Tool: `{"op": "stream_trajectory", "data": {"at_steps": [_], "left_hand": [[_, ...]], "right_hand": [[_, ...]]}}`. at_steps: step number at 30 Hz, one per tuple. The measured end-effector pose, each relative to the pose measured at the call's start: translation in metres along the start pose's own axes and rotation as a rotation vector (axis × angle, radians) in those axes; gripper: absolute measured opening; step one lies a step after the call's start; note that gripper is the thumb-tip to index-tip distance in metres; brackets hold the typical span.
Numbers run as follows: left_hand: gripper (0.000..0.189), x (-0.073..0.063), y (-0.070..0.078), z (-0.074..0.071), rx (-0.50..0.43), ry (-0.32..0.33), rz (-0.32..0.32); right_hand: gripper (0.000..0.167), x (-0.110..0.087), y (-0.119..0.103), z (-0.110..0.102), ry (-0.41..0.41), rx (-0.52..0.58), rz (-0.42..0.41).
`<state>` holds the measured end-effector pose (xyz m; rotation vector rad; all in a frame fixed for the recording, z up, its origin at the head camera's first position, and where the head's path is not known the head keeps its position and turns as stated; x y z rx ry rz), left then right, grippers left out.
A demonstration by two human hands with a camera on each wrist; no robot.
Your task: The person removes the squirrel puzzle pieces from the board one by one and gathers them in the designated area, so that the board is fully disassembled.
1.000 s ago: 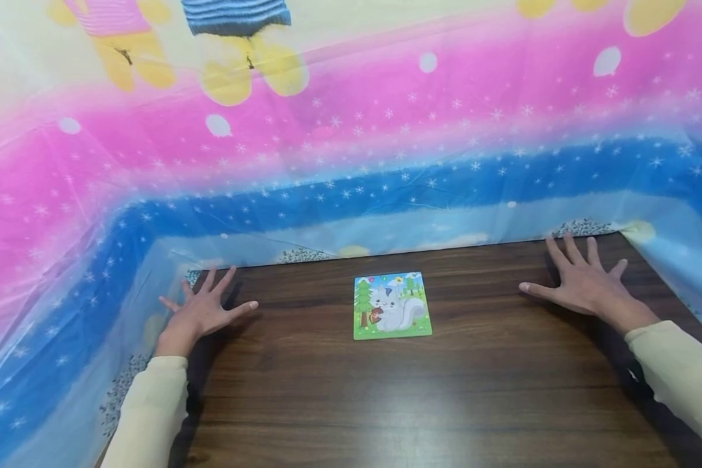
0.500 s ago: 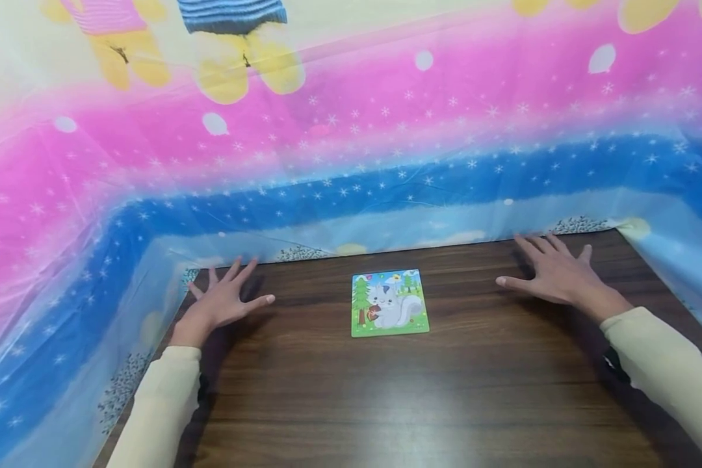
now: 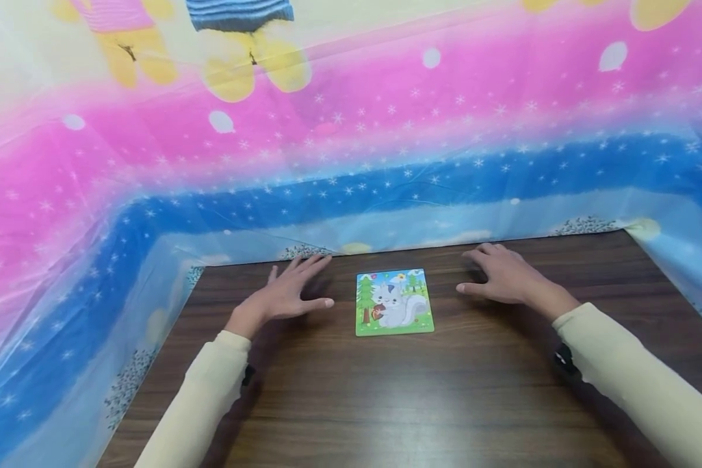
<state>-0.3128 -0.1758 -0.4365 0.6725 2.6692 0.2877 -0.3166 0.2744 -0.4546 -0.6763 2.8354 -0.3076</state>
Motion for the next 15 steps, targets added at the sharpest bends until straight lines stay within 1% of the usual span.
{"op": "stream_trajectory", "data": {"at_steps": [3,7,10,15], "left_hand": [[0.100,0.009,0.013,0.005,-0.038,-0.065,0.052],[0.100,0.019,0.026,0.013,-0.051,-0.143,0.067],[0.101,0.024,0.033,0.017,-0.045,-0.176,0.072],[0.102,0.031,0.043,0.022,-0.032,-0.202,0.082]], "right_hand": [[0.081,0.011,-0.011,0.003,-0.022,0.062,-0.029],[0.072,0.025,-0.025,0.009,-0.061,0.131,-0.053],[0.067,0.033,-0.035,0.014,-0.077,0.162,-0.076],[0.063,0.042,-0.049,0.020,-0.061,0.182,-0.100]]}}
Point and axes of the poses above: each hand's wrist, its own x-axis towards the middle knuckle, its own z-axis out of the palm, y = z × x, the point moved 3 cm from there along x, towards the middle knuckle, and after that the axes turned 13 degrees about -y, right-handed, at the moved point
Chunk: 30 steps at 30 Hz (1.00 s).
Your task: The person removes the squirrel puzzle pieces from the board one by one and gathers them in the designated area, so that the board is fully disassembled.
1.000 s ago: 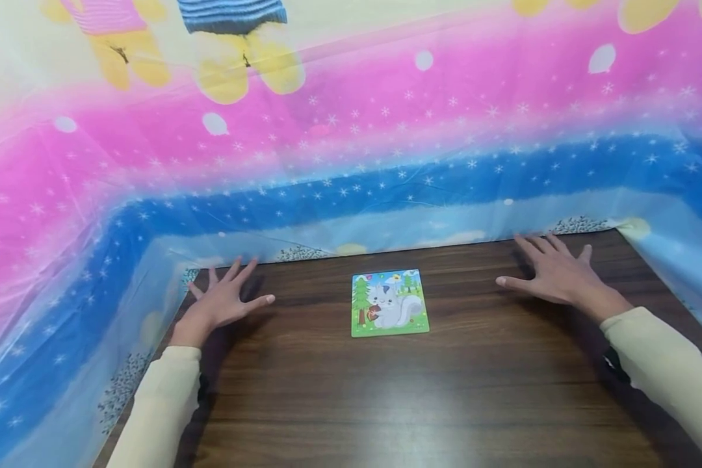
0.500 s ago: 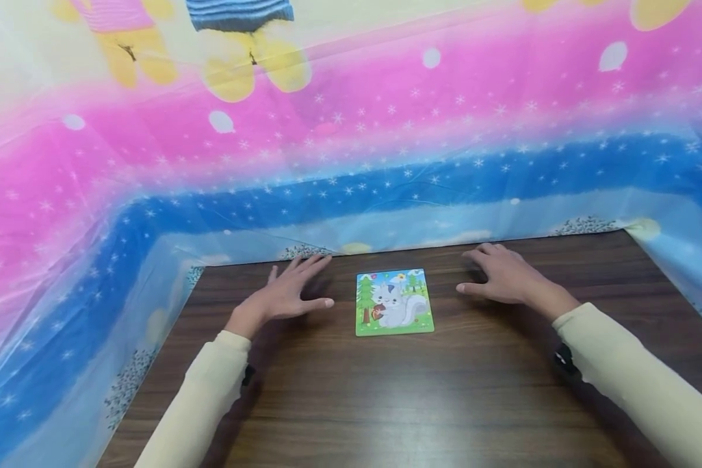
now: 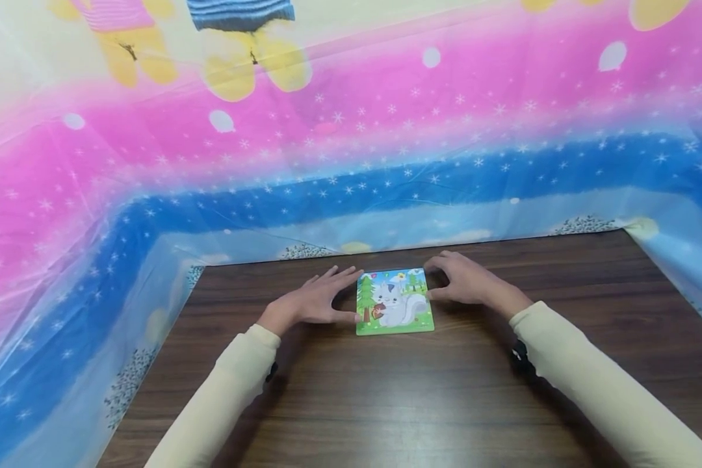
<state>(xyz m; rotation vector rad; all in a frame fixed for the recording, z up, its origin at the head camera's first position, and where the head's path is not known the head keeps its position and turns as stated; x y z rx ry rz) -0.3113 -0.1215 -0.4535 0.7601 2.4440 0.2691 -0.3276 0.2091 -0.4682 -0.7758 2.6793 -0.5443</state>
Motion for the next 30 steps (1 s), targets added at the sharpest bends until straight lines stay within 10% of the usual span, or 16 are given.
{"op": "stream_trajectory", "data": {"at_steps": [30], "left_hand": [[0.114,0.007,0.010,0.003,0.048,-0.047,-0.046]], "right_hand": [[0.058,0.042,-0.039,-0.005,-0.177,-0.040,0.112]]}}
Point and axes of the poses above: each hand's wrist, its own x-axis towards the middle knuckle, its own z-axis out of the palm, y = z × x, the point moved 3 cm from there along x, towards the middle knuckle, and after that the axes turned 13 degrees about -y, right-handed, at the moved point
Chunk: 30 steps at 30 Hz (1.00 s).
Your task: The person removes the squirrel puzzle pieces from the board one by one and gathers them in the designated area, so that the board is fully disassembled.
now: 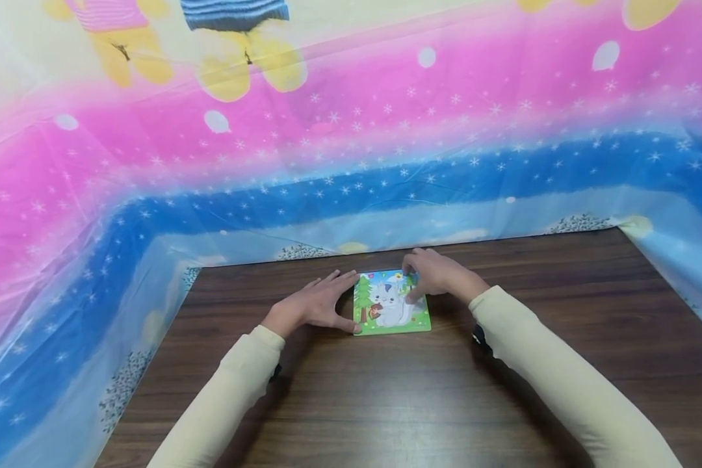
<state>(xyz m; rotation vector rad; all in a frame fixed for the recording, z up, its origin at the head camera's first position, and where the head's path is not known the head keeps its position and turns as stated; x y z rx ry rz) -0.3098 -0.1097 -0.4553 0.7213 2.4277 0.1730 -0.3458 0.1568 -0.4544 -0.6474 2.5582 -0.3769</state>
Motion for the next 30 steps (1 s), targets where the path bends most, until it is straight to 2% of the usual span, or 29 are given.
{"op": "stream_trajectory", "data": {"at_steps": [4,12,18,23,30], "left_hand": [[0.114,0.001,0.001,0.000,-0.024,0.000,0.008],[0.114,0.003,0.004,-0.001,-0.065,-0.013,0.064],[0.107,0.010,0.012,0.001,-0.029,-0.016,0.103],[0.100,0.016,0.018,0.004,0.034,-0.036,0.080],[0.099,0.014,0.022,0.002,0.067,-0.035,0.041]], "right_hand": [[0.056,0.003,-0.001,-0.003,-0.019,0.025,-0.011],[0.055,0.005,0.003,-0.002,-0.036,0.085,-0.017],[0.054,0.006,0.006,0.000,-0.030,0.077,-0.023],[0.054,0.006,0.007,0.001,-0.025,0.071,-0.027],[0.054,0.005,0.008,0.004,-0.003,0.089,-0.037]]}}
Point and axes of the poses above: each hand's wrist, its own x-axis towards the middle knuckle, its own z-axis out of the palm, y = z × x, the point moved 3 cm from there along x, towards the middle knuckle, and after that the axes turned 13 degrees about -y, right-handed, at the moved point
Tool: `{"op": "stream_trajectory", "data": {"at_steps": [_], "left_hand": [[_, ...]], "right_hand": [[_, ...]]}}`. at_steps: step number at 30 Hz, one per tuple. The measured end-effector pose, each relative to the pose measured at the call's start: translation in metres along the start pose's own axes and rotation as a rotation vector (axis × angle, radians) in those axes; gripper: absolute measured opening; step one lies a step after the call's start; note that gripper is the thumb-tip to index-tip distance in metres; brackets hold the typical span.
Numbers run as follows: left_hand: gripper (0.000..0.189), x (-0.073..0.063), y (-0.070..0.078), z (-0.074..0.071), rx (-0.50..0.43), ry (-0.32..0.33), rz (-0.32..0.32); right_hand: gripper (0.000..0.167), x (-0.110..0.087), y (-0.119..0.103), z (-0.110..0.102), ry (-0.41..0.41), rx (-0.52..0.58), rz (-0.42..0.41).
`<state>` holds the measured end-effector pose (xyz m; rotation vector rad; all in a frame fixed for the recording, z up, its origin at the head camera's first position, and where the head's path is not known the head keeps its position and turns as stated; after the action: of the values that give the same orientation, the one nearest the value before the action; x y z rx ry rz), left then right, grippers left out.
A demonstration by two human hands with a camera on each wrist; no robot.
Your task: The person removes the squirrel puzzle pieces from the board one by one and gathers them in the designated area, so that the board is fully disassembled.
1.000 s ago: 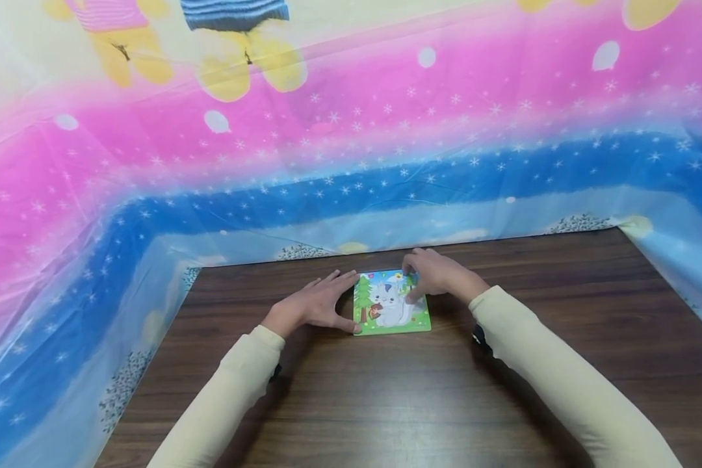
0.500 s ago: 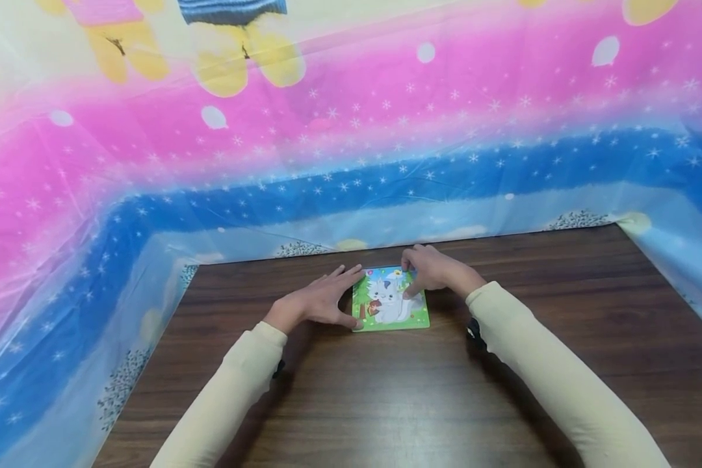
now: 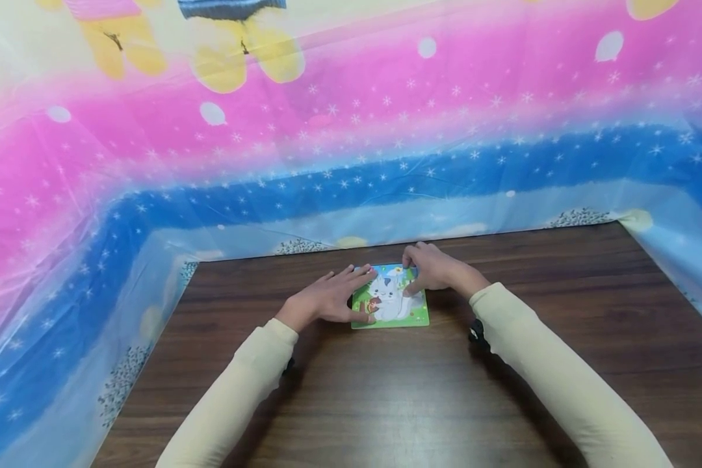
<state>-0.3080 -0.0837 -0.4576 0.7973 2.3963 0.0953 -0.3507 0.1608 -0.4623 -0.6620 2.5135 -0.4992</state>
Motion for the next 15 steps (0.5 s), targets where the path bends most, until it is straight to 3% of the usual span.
{"op": "stream_trajectory", "data": {"at_steps": [8,15], "left_hand": [[0.098,-0.0006,0.0005,0.0005,0.016,-0.004,-0.031],[0.097,0.0000,0.0023,-0.0003,-0.003,-0.016,-0.017]], "right_hand": [[0.057,-0.0023,0.0041,0.0055,0.024,0.052,-0.027],[0.055,-0.0018,0.0049,0.0063,0.022,0.080,-0.033]]}}
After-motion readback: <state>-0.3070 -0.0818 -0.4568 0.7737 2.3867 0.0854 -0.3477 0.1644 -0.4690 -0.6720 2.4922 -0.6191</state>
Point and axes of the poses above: each hand's wrist, its own x-axis towards the middle knuckle, its own z-axis out of the palm, y = z × x, the point moved 3 cm from there along x, towards the middle knuckle, and after that the axes turned 13 degrees about -y, right-handed, at the moved point
